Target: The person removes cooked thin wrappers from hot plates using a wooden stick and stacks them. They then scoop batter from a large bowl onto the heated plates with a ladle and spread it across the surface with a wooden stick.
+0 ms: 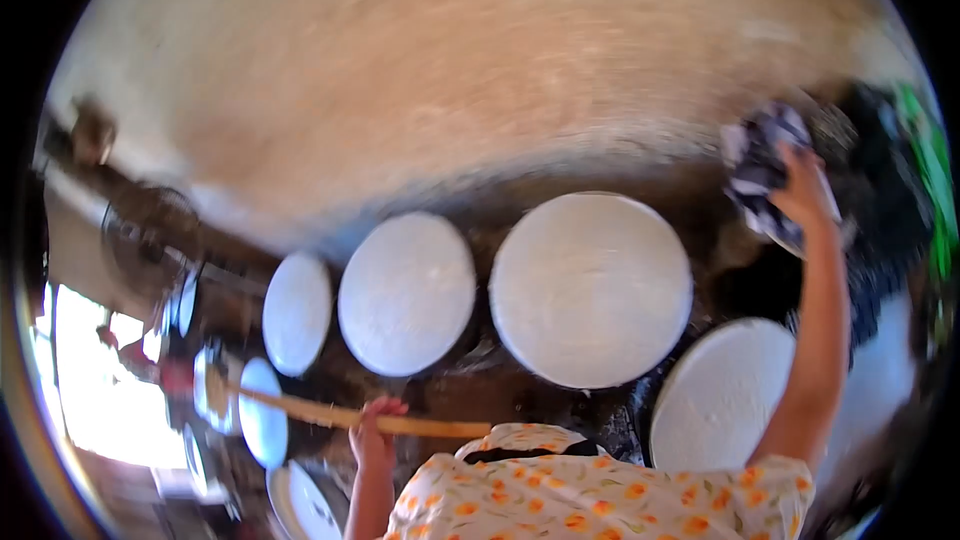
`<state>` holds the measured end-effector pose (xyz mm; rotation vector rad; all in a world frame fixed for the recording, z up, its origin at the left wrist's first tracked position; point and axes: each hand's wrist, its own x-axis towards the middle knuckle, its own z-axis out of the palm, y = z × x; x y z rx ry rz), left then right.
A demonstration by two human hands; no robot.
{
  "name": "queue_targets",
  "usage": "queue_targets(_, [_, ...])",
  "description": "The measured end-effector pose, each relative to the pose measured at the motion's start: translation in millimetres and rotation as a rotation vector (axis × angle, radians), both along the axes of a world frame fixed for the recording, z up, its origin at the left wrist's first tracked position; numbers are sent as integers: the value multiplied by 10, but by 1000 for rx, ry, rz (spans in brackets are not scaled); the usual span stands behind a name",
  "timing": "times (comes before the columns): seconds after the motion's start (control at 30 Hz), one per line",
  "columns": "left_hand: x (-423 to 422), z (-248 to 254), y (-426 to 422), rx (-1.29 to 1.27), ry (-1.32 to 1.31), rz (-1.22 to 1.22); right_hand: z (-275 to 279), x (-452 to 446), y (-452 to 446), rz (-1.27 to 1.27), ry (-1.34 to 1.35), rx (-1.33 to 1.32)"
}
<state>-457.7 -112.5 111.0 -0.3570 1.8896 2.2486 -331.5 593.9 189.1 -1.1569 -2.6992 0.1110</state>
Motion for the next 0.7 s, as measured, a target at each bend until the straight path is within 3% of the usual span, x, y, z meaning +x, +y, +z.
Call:
queue_targets(0.03, [19, 17, -16, 19, -7, 15, -133, 1, 111, -135, -33, 165])
queue_targets(0.07, [31, 40, -24, 38, -11, 18, 144, -105, -173, -185, -32, 228])
queue_targets(0.13, [107, -9, -63, 34, -15, 82, -126, -171, 242, 150, 203, 618])
queue_targets(0.2, [170, 39, -100, 36, -11, 123, 337, -561, -663, 408, 463, 472])
queue_targets(0.33, [268, 43, -162, 72, 31, 62, 260, -1037, -2331, 955, 609, -166])
queue_targets(0.47, [296, 85, -247, 136, 119, -70, -593, -1229, -3708, 1248, 320, -806])
queue_targets(0.53, [287, 119, -301, 190, 159, -115, -766, -1233, -4400, 1318, 172, -996])
queue_targets(0.6, [323, 148, -439, 230, 223, -125, -892, -1180, -4978, 1251, -157, -1311])
queue_targets(0.67, [345, 145, -666, 235, 246, -151, -869, -1089, -5508, 1158, -343, -1790])
queue_targets(0.7, [369, 132, -820, 216, 243, -159, -888, -1087, -5728, 1163, -357, -1765])
